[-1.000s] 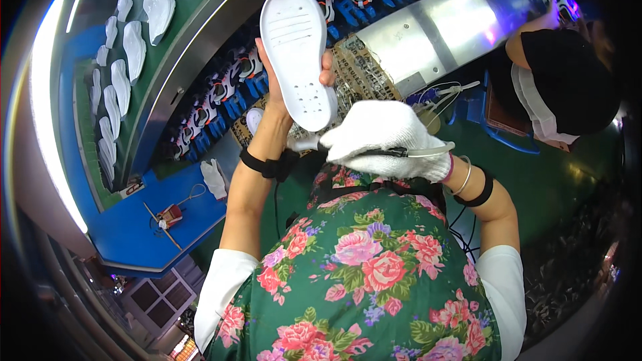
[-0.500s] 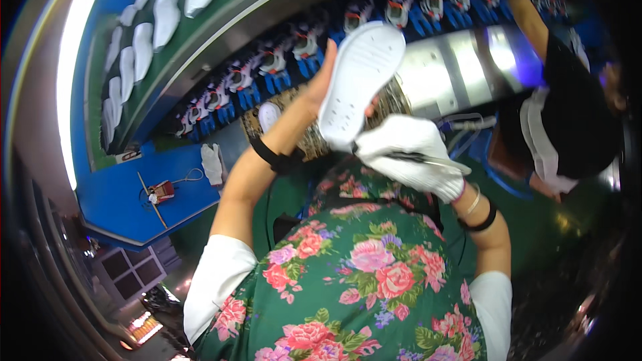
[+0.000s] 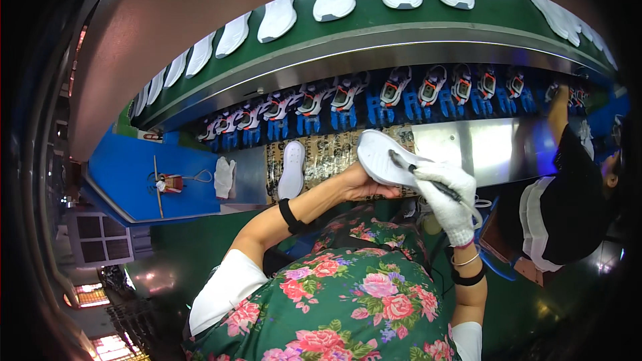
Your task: Brushing liquid onto shoe soles in a manufacturing line.
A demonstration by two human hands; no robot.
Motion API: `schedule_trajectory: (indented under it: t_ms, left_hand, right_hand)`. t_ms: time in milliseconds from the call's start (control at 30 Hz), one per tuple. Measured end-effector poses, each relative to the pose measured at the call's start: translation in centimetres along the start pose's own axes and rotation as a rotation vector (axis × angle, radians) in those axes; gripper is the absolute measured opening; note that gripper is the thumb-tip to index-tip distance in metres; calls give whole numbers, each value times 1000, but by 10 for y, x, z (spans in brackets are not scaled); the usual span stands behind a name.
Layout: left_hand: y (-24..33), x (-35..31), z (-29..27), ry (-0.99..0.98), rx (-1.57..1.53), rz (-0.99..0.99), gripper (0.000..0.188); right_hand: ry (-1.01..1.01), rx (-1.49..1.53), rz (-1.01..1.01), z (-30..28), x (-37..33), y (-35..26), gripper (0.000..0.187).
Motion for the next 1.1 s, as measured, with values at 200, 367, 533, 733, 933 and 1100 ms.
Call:
schedule_trajectory:
  t_ms: [200, 367, 533, 733, 933, 1100]
  left_hand:
    - [9, -8, 28, -224, -766, 137, 71]
    - [2, 8, 22, -370, -684, 257, 63]
    - [10, 20, 73, -308, -756, 218, 79]
    - [-7, 28, 81, -463, -726, 182, 71]
    - [-11, 30, 65, -308, -584, 214, 66]
    - [-12, 30, 59, -287, -682, 274, 66]
  right_hand:
    - [117, -95, -190, 3, -3, -15, 19]
    - [236, -140, -256, -8, 2, -22, 21]
    - [303, -141, -291, -24, 16, -19, 23]
    - [353, -320, -394, -37, 29, -21, 33]
    - [209, -443, -411, -15, 11, -30, 32]
    - [319, -99, -226, -25, 18, -15, 24]
Point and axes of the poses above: each hand's wrist, its own x-axis towards the middle knuckle, its own z-axis out of the palm, y = z × x, the point moved 2 cm from there along x, towards the middle knuckle, and after that the axes turned 8 degrees about -x, right-handed, at the moved point
